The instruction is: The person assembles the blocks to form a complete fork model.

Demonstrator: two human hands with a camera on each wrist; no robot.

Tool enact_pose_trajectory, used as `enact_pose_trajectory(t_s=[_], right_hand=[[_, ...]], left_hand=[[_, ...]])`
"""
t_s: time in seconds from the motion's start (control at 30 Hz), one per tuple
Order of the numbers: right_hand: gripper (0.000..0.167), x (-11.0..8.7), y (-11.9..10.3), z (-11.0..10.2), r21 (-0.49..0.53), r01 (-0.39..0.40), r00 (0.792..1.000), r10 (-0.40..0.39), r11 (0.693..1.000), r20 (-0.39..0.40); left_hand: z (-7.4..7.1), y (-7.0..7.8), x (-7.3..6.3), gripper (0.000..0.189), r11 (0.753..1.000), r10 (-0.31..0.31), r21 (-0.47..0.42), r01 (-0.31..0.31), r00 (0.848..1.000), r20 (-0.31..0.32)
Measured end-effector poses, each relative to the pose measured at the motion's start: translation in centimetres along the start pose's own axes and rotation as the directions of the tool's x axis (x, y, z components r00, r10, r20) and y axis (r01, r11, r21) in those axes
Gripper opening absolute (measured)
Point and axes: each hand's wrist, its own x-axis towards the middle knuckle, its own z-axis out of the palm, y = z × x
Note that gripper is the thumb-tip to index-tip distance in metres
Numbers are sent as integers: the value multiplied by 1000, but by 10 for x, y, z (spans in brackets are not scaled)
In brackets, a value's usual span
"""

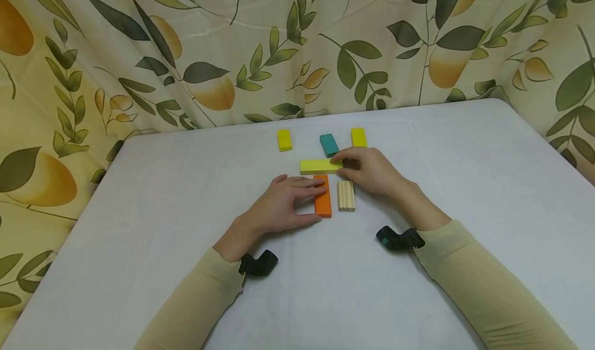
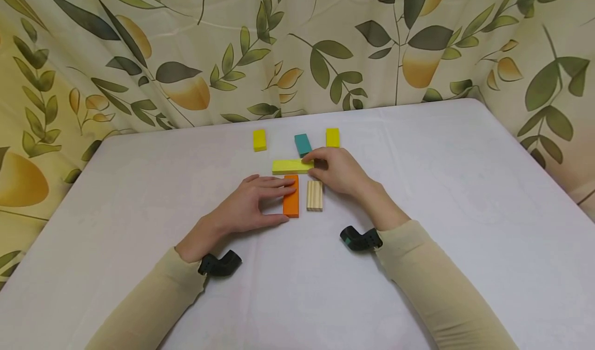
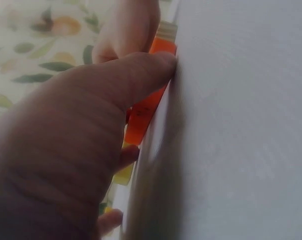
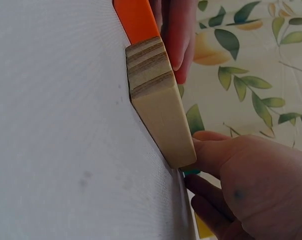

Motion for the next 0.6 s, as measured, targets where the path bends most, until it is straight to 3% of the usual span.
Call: enact_pose_trajectory(t_s=[0.6], right_hand=[[27, -2, -2, 1, 9, 2, 1000, -2, 1000, 13]], left_hand=[[1, -2, 1, 59, 999, 4, -33, -4, 1000, -14]])
